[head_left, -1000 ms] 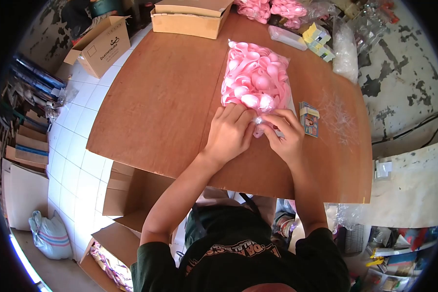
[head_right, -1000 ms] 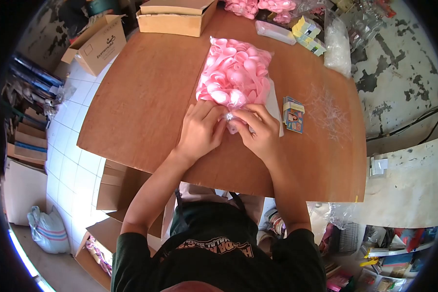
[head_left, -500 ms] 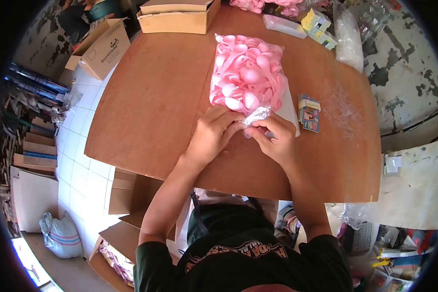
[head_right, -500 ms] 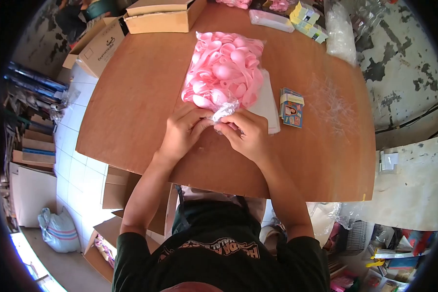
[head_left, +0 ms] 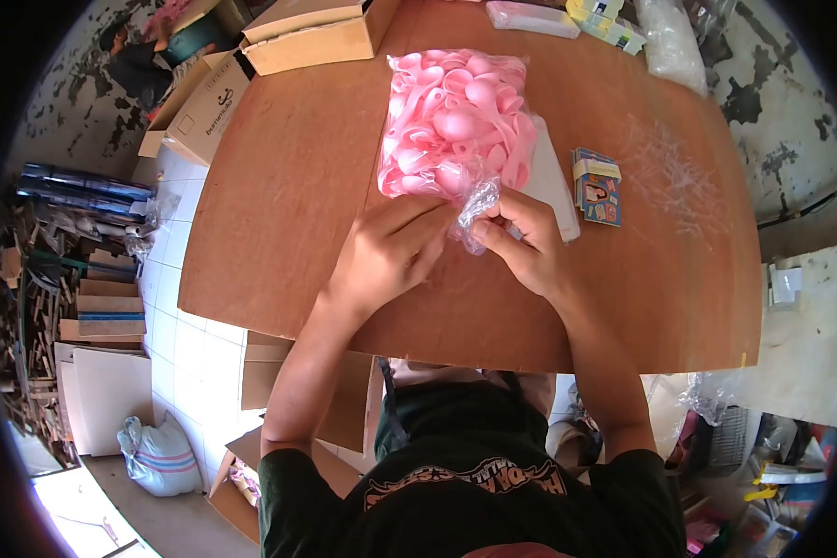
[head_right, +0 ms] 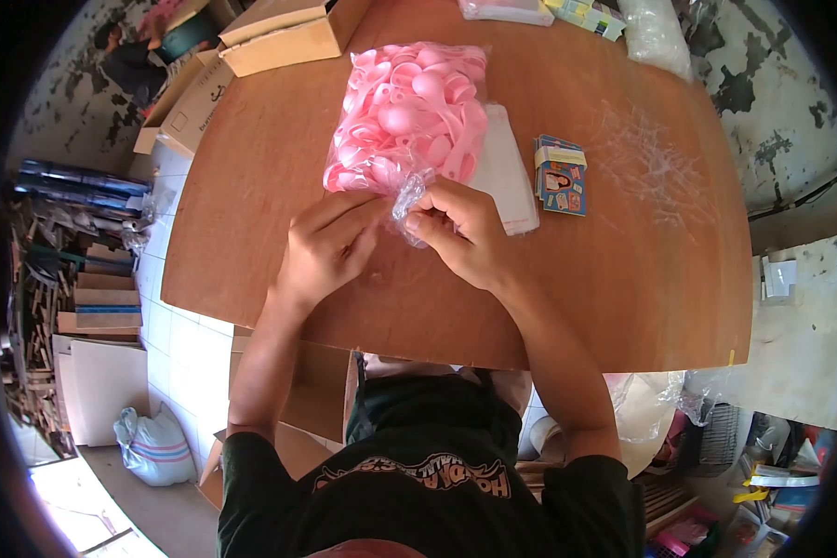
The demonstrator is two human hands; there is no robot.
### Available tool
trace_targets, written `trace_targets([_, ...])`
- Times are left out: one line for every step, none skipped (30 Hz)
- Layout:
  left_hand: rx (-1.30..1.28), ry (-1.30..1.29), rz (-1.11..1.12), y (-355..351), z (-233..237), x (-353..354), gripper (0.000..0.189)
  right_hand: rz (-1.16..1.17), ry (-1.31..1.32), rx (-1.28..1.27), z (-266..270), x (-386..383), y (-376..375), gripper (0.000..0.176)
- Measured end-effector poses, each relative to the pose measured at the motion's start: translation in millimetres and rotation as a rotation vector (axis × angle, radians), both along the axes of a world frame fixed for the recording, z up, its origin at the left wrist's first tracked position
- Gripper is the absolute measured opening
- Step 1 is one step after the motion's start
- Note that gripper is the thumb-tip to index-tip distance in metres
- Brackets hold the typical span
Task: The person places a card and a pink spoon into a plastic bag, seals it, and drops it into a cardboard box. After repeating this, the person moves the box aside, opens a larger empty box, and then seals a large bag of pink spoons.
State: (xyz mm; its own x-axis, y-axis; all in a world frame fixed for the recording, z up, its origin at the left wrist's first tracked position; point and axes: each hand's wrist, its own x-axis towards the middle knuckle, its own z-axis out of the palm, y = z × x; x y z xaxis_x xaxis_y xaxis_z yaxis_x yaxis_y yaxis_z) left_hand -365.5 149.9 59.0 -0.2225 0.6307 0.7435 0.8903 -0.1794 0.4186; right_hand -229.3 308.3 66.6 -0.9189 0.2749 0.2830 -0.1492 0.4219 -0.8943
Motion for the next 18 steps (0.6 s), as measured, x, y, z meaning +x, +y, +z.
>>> trace_targets([-0.002, 0.004, 0.0, 0.2, 1.4, -2.2, 0.026, 0.0, 0.004, -0.002, 2.4, 0.0, -1.5, 0.007])
trace_targets([-0.029, 0.046, -0.043, -0.2, 2.6, -4.9, 0.028, -0.003, -0.001, -0.025, 5.6, -0.2, -4.0, 0.007])
trace_targets([-0.057, 0.086, -0.087, -0.6, 3.5, -7.7, 0.029, -0.006, -0.007, -0.048, 7.4, -0.1, -5.5, 0.007])
trace_targets([-0.059, 0.087, -0.087, -0.6, 2.1, -11.4, 0.029, -0.007, -0.005, -0.049, 6.7, -0.1, -5.0, 0.007])
trace_targets([-0.05, 0.155, -0.111, -0.4, -1.1, -15.5, 0.029, 0.006, -0.008, -0.052, 4.9, -0.2, -4.0, 0.007])
trace_targets([-0.04, 0.222, -0.134, -0.4, -2.8, -17.1, 0.03, 0.018, -0.01, -0.055, 3.2, 0.0, -3.7, 0.006])
trace_targets([-0.042, 0.223, -0.135, -0.2, -2.2, -16.3, 0.03, 0.018, -0.009, -0.056, 2.1, 0.5, -4.1, 0.006])
trace_targets([-0.036, 0.27, -0.119, 0.9, -1.3, -15.1, 0.024, 0.013, -0.027, -0.05, 1.2, 1.0, -4.7, 0.006])
trace_targets([-0.03, 0.318, -0.103, 2.5, -0.3, -14.1, 0.019, 0.007, -0.045, -0.044, 0.9, 0.9, -4.8, 0.005])
trace_targets([-0.03, 0.321, -0.105, 4.5, -0.4, -13.1, 0.019, 0.005, -0.042, -0.045, 0.6, 0.4, -4.8, 0.005])
trace_targets([-0.014, 0.356, -0.066, 6.9, -1.7, -11.7, 0.018, -0.003, -0.027, -0.032, 0.1, -0.1, -4.5, 0.005])
trace_targets([0.003, 0.39, -0.027, 7.9, -3.3, -10.4, 0.017, -0.012, -0.015, -0.019, -0.5, -0.1, -4.6, 0.006])
trace_targets([0.002, 0.39, -0.031, 7.9, -5.2, -9.2, 0.017, -0.015, -0.015, -0.021, -1.3, 0.1, -3.0, 0.006])
trace_targets([0.019, 0.37, 0.007, 8.2, -6.9, -8.4, 0.017, 0.001, 0.02, 0.024, -1.6, -0.4, 0.5, 0.007])
trace_targets([0.036, 0.351, 0.043, 8.8, -8.3, -8.0, 0.016, 0.016, 0.055, 0.069, -1.3, -0.5, 3.5, 0.008])
trace_targets([0.037, 0.354, 0.04, 8.5, -9.5, -6.6, 0.016, 0.013, 0.058, 0.07, -0.2, -0.4, 5.7, 0.008])
trace_targets([0.044, 0.285, 0.069, 5.9, -11.0, -3.2, 0.017, 0.041, 0.047, 0.134, 1.3, 0.0, 7.2, 0.008])
trace_targets([0.049, 0.215, 0.099, 3.3, -12.5, 0.4, 0.018, 0.07, 0.035, 0.198, 2.3, 0.5, 8.4, 0.007])
